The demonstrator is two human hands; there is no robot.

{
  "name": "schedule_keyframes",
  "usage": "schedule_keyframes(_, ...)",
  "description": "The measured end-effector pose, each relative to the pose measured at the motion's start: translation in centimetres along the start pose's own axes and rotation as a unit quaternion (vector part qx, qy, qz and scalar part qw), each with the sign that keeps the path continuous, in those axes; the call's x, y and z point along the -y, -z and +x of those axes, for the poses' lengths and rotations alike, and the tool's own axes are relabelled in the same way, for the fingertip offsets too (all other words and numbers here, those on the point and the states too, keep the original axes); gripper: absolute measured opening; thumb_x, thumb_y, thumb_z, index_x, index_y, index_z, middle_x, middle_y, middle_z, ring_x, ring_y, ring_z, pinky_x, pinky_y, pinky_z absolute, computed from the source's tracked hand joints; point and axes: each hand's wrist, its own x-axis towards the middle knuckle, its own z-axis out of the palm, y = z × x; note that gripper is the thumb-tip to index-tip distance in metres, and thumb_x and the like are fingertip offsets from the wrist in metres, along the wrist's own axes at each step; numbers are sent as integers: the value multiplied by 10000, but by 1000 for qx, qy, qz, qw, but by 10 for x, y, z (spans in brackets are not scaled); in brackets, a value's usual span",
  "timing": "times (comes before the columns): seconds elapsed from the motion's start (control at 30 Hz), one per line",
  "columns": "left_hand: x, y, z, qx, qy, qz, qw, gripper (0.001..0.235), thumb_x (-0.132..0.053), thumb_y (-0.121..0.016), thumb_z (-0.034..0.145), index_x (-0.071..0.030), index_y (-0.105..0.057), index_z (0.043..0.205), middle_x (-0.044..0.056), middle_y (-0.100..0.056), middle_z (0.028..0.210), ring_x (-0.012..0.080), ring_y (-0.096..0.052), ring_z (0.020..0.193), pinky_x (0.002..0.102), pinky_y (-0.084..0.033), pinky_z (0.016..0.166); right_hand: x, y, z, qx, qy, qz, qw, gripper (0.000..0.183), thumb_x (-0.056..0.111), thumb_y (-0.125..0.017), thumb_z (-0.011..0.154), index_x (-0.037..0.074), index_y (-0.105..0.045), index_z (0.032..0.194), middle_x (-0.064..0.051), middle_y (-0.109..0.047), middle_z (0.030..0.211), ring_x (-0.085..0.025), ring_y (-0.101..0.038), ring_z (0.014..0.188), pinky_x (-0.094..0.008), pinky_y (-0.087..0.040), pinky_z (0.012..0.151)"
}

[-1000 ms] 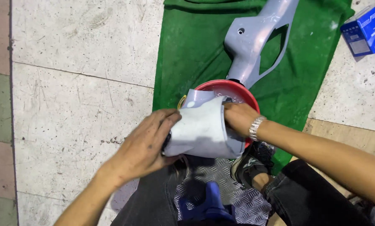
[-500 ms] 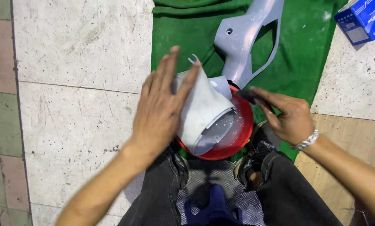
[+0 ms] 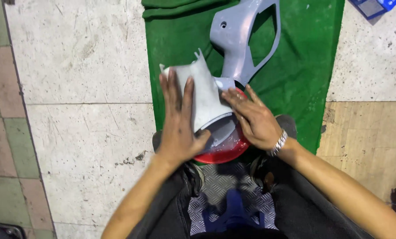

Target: The person sits on the floor and sands a white plastic part using a sanding block, repeatedly dipping it into a red bucket of water. A larger gray plastic part rests nearby on a green mat.

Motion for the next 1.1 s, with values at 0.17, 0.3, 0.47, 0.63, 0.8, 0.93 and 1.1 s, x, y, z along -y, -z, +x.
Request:
schedule_keyframes(0.17,-2,-12,-9,8,46,4,999,1118,-62,-694,736,-55,-84,1672,267,102,1712,509,134,1573,611,-4,1280,11,4,5,-11,-39,25,999,437,179,-431,1076,82,-515,1493,-118,-559,1504,-328,-414,1456,-566,-114,1235)
schedule_keyframes(0.3,-1,-17,-12,15,46,33,998,1122,-42,-675,708,-17,-84,1662,280,108,1702,524,142,1559,611,13,1275,3,6,32,34,-53,14,998,538,376,-296,1121,101,-406,1569,-109,-445,1601,-316,-204,1557,-610,91,1212)
schedule_keyframes(0.47,-5,-21,-16,-31,59,11,998,1092,-81,-679,749,-14,-76,1657,281,52,1706,512,75,1571,612,-30,1269,23,-3,26,51,-50,0,997,657,401,-346,1095,-14,-263,1598,-249,-294,1645,-408,-172,1549,-650,68,1202)
schedule_keyframes(0.63,-11,-19,-3,-81,40,-67,994,1121,-366,-786,787,-74,-135,1652,234,148,1705,492,127,1572,650,-55,1284,23,-3,16,12,-23,44,999,694,388,-458,1065,-27,-275,1590,-290,-280,1634,-434,-214,1530,-586,-84,1243)
schedule_keyframes(0.8,-10,-31,-6,-111,108,-32,987,1203,-349,-842,853,-10,16,1625,295,81,1677,506,72,1560,664,-90,1251,24,4,5,33,-37,174,984,622,365,-341,1085,-21,-309,1571,-260,-310,1628,-443,-242,1512,-555,-181,1238)
schedule_keyframes(0.93,-6,-27,-5,-97,161,-42,981,1309,-426,-853,836,8,102,1618,306,19,1688,514,-22,1562,696,-170,1194,20,1,18,79,-47,99,991,616,351,-321,1094,-2,-256,1595,-242,-265,1653,-406,-197,1533,-567,-56,1247)
schedule_keyframes(1.1,9,-33,-8,-103,192,7,976,1406,-493,-977,746,-22,-1,1642,304,-98,1681,540,-200,1540,721,-292,1157,-12,-20,42,71,-94,35,992,686,506,-117,1116,73,-262,1629,-158,-244,1688,-325,-135,1576,-587,64,1222)
